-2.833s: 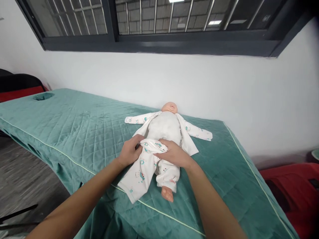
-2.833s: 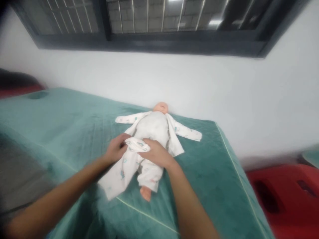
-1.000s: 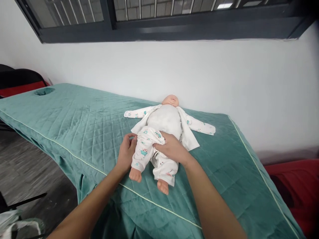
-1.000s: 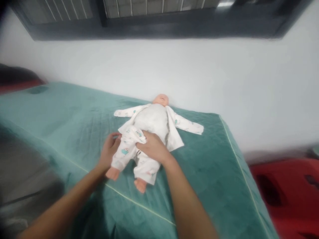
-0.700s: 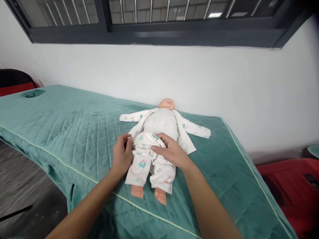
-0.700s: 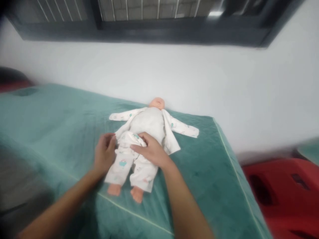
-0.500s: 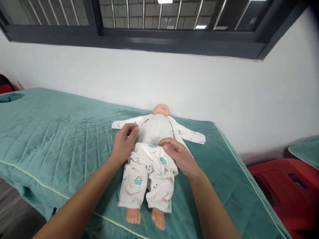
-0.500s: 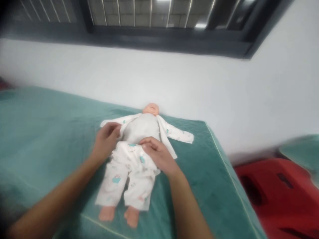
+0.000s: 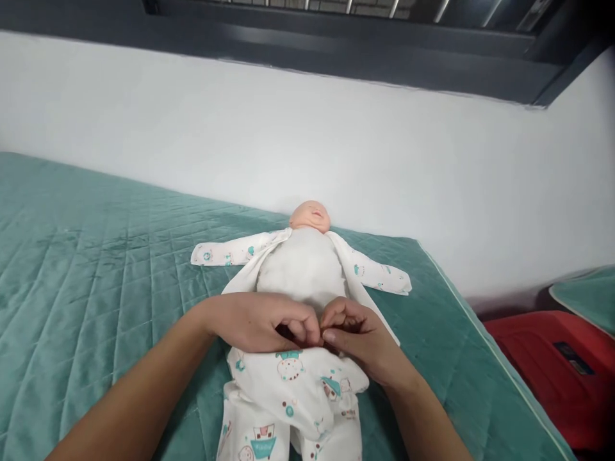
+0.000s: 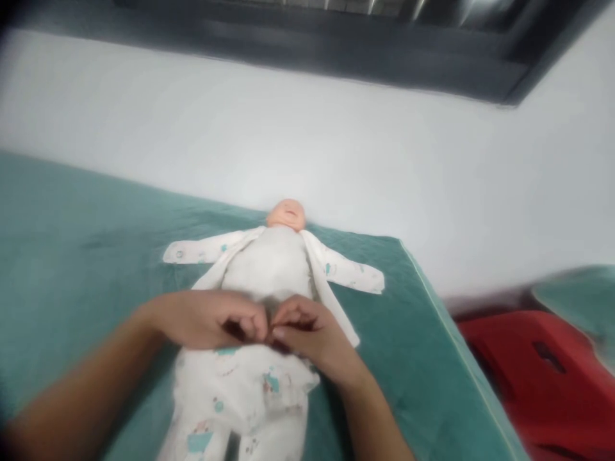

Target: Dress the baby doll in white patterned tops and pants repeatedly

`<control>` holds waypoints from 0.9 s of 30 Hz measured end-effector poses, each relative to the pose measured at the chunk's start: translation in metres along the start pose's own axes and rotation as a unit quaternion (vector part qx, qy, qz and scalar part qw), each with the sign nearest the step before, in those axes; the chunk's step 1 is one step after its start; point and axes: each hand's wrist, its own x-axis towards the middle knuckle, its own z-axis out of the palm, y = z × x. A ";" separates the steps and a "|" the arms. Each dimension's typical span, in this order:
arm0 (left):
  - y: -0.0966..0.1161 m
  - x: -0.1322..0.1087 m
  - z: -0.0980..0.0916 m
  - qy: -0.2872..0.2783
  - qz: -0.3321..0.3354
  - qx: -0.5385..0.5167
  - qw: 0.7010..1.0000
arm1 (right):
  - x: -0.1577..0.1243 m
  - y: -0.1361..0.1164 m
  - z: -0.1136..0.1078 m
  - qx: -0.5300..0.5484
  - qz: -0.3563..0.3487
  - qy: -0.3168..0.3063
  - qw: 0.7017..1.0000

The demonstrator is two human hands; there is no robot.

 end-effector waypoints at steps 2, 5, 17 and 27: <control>-0.004 -0.003 -0.001 -0.003 0.019 -0.024 1.000 | -0.003 -0.002 0.002 -0.014 0.020 -0.012 1.000; -0.009 -0.007 -0.003 -0.001 0.028 -0.089 0.996 | -0.006 -0.009 0.007 -0.067 0.044 -0.047 0.996; -0.032 -0.003 -0.002 0.241 0.125 -0.363 0.891 | -0.014 -0.007 0.001 0.017 -0.007 0.043 0.999; -0.048 -0.010 -0.023 0.344 -0.024 -0.326 0.880 | -0.001 -0.012 -0.008 0.075 -0.023 0.256 0.963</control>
